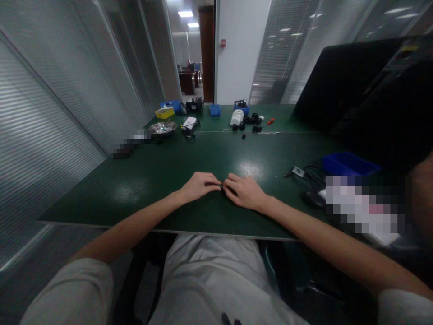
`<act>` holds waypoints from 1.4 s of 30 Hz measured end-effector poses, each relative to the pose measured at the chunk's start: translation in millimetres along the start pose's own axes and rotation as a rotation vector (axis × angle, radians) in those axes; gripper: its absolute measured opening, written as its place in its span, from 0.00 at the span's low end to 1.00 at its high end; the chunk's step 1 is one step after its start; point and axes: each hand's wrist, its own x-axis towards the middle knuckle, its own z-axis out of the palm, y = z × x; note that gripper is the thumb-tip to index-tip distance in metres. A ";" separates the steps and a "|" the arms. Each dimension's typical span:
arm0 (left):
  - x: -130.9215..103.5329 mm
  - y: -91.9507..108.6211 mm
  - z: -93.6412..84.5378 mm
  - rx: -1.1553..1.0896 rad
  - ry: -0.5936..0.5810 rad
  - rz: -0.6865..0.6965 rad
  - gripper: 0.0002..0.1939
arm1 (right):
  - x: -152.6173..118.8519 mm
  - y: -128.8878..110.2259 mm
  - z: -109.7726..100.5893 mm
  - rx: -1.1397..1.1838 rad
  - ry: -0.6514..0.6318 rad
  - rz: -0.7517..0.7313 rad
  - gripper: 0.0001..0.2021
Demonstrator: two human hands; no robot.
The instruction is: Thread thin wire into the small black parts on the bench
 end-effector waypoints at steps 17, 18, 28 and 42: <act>7.7 -21.1 -8.7 0.139 0.002 -0.125 0.14 | 0.0 1.9 -2.0 0.042 -0.019 0.017 0.15; 6.1 -17.7 -10.3 0.129 0.002 -0.125 0.15 | -0.2 2.4 -1.6 0.050 -0.012 0.015 0.15; 2.7 1.8 -8.6 0.157 -0.094 0.072 0.14 | -2.8 11.5 -0.8 0.100 0.100 0.040 0.15; -32.2 -38.4 -64.7 0.200 -0.085 -0.178 0.18 | -2.4 12.5 -2.6 0.130 0.096 0.042 0.14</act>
